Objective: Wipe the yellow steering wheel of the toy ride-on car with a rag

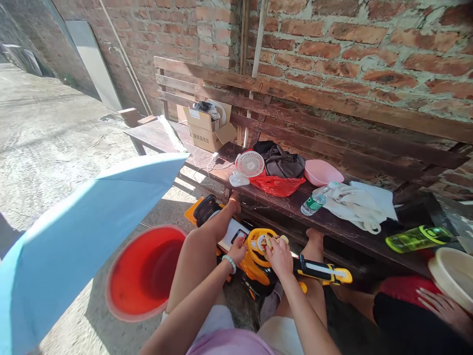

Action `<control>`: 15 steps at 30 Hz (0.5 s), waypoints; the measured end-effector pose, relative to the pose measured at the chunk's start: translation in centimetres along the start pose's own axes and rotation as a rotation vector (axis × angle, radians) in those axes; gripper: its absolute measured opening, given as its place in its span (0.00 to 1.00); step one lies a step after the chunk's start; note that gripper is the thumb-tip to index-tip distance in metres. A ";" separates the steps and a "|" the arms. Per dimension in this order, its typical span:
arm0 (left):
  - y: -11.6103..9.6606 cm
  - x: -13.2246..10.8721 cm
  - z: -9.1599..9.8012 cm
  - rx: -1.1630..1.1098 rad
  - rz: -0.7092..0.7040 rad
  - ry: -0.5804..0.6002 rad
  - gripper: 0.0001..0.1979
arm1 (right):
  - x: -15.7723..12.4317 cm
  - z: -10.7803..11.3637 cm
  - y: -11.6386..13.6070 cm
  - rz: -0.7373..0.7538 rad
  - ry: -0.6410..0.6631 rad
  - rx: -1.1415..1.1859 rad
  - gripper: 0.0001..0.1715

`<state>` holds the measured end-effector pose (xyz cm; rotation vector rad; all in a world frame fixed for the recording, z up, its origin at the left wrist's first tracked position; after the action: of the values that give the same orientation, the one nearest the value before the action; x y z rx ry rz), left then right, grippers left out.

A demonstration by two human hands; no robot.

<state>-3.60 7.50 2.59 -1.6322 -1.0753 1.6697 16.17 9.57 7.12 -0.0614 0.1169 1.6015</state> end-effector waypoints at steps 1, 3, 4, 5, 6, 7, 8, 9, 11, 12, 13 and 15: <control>-0.7 -0.2 1.6 -0.039 0.002 -0.022 0.25 | 0.0 -0.1 -0.1 -0.006 -0.005 -0.003 0.24; -3.0 -0.9 5.8 -0.150 -0.055 -0.069 0.24 | -0.1 -0.4 0.0 -0.007 -0.012 0.001 0.24; -4.7 -1.4 8.4 -0.329 -0.137 -0.089 0.25 | -0.1 -0.4 0.0 -0.005 -0.015 0.005 0.24; -6.5 -2.0 11.3 -0.488 -0.228 -0.106 0.25 | -0.2 -0.5 0.1 -0.003 -0.017 0.009 0.24; -8.3 -2.8 14.3 -0.611 -0.320 -0.136 0.24 | -0.2 -0.4 0.1 -0.002 -0.020 0.011 0.24; -9.7 -3.5 17.3 -0.713 -0.388 -0.174 0.23 | -0.3 -0.4 0.1 -0.006 -0.023 0.011 0.24; -11.0 -4.2 20.0 -0.802 -0.447 -0.201 0.20 | -0.3 -0.4 0.1 -0.013 -0.028 0.009 0.24; -12.1 -4.9 22.4 -0.872 -0.499 -0.221 0.18 | -0.3 -0.3 0.1 -0.020 -0.033 0.007 0.23; -13.7 -6.0 26.0 -0.940 -0.576 -0.262 0.14 | -0.4 -0.3 0.1 -0.027 -0.040 0.006 0.23; -14.4 -6.4 27.3 -0.948 -0.609 -0.273 0.13 | -0.4 -0.3 0.1 -0.027 -0.045 0.008 0.23; -14.9 -6.6 28.2 -0.949 -0.639 -0.286 0.12 | -0.4 -0.3 0.2 -0.026 -0.049 0.009 0.23; -15.6 -6.6 29.7 -0.953 -0.673 -0.352 0.11 | -0.4 -0.4 0.2 -0.026 -0.051 0.004 0.24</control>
<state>-34.33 5.36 17.39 -1.1778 -2.5209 1.0202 15.97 9.14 6.80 -0.0191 0.0796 1.5761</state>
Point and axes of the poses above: each hand's wrist, its own x-axis towards the middle knuckle, its own z-axis out of the back of the hand, y = z × x, the point moved 8 cm from there along x, towards the middle knuckle, and after that the axes turned 5 degrees about -x, right-handed, at the moved point
